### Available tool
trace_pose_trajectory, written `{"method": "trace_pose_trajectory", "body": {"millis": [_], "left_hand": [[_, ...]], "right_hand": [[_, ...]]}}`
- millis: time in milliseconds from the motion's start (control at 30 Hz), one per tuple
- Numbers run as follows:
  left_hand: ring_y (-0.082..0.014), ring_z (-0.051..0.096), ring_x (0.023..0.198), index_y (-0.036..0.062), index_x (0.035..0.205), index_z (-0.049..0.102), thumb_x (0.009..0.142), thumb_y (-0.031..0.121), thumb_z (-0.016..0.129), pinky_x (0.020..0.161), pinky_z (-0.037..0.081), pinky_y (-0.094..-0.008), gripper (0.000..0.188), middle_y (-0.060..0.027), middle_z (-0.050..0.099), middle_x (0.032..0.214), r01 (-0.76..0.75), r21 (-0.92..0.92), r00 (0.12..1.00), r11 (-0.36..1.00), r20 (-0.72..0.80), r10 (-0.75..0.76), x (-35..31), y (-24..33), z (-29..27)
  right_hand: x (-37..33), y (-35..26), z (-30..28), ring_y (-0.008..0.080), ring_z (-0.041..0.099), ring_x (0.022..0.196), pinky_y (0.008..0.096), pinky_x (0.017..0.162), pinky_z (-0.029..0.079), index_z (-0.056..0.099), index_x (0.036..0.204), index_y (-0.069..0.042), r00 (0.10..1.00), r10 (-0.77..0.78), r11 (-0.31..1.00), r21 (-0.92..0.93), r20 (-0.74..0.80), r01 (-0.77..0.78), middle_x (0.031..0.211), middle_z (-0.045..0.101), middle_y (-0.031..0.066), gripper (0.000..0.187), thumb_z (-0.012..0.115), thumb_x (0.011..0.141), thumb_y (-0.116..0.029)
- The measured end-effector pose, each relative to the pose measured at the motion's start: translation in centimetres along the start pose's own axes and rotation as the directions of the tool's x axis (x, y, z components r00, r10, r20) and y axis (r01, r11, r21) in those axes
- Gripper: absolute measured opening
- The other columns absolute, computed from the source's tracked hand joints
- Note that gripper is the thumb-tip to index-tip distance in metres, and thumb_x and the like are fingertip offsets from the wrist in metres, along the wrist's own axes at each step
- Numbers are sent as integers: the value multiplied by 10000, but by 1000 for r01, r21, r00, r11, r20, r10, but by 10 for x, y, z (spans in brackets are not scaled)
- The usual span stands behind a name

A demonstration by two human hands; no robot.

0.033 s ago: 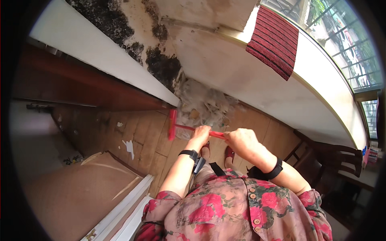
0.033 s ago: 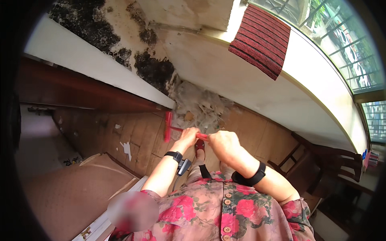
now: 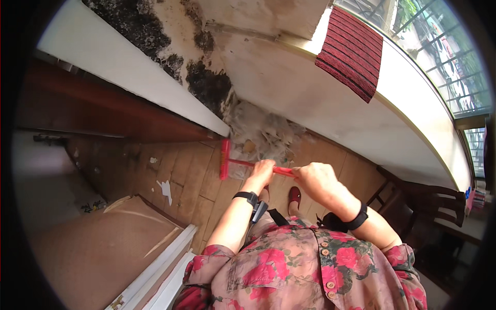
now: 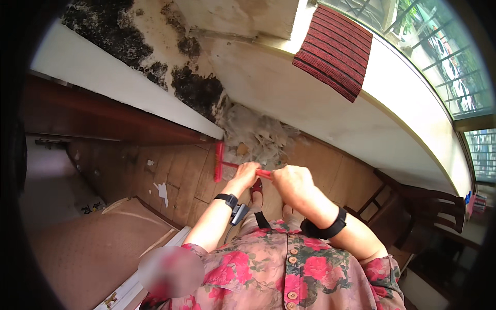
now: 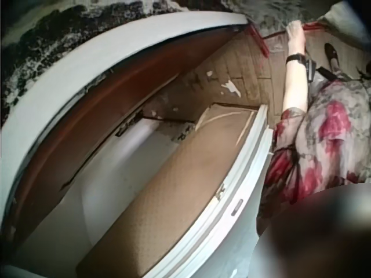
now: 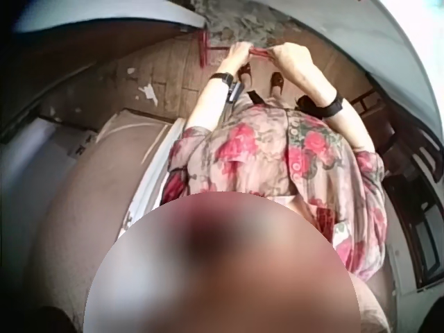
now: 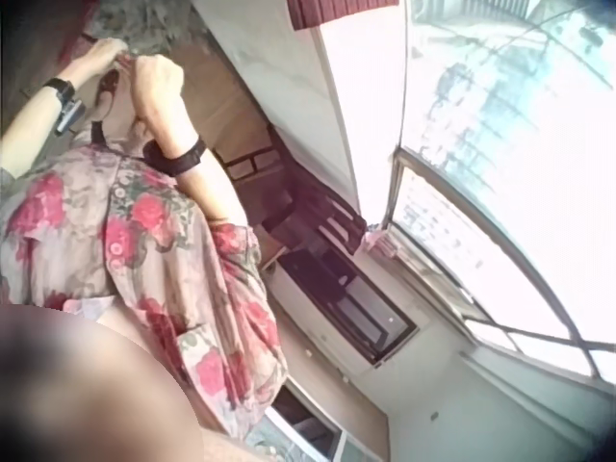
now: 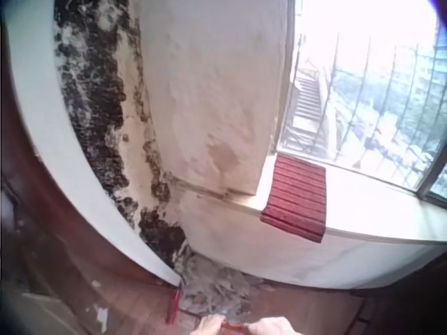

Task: Assembling a segmented plastic broom handle in an indoor area.

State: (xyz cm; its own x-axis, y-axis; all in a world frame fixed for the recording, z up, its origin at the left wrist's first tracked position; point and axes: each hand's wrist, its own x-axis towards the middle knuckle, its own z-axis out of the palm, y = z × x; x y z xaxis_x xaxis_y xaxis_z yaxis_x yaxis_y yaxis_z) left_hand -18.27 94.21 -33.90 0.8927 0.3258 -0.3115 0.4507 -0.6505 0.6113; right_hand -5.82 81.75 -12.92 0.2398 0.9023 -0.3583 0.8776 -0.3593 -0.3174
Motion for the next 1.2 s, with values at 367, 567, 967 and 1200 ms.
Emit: {"method": "trace_pose_trajectory", "body": {"millis": [367, 567, 967, 1200], "left_hand": [[-380, 631, 851, 28, 844, 568, 726, 19, 658, 712, 523, -464, 149, -174, 632, 892, -165, -46, 967, 985, -206, 152, 18, 93, -28], [-364, 638, 832, 33, 902, 554, 793, 72, 599, 688, 519, -465, 125, -166, 638, 887, -92, 6, 977, 996, -190, 92, -27, 100, -40], [-380, 631, 850, 40, 917, 565, 790, 99, 650, 709, 512, -477, 164, -177, 641, 903, -26, -48, 990, 999, -138, 19, -40, 71, 25], [-398, 622, 844, 38, 1056, 594, 847, 128, 624, 697, 513, -469, 229, -191, 641, 955, -66, -154, 911, 986, -413, -3, 3, 84, 11]], "right_hand": [[-63, 22, -72, 288, 640, 604, 385, 544, 505, 664, 993, -109, 988, 6, 998, -66, -153, -16, 608, 604, 97, 215, 661, 808, -217], [-79, 15, -71, 286, 641, 597, 390, 535, 505, 660, 1034, -127, 995, -44, 999, -3, -92, 44, 626, 621, 109, 238, 644, 826, -241], [-63, 27, -26, 253, 643, 560, 355, 477, 492, 654, 977, -114, 988, -155, 979, -135, 11, 155, 587, 599, 77, 196, 620, 810, -211], [-58, 19, -58, 227, 652, 589, 334, 478, 492, 607, 884, -61, 984, -175, 944, -291, -32, 159, 620, 597, 93, 124, 590, 790, -139]]}}
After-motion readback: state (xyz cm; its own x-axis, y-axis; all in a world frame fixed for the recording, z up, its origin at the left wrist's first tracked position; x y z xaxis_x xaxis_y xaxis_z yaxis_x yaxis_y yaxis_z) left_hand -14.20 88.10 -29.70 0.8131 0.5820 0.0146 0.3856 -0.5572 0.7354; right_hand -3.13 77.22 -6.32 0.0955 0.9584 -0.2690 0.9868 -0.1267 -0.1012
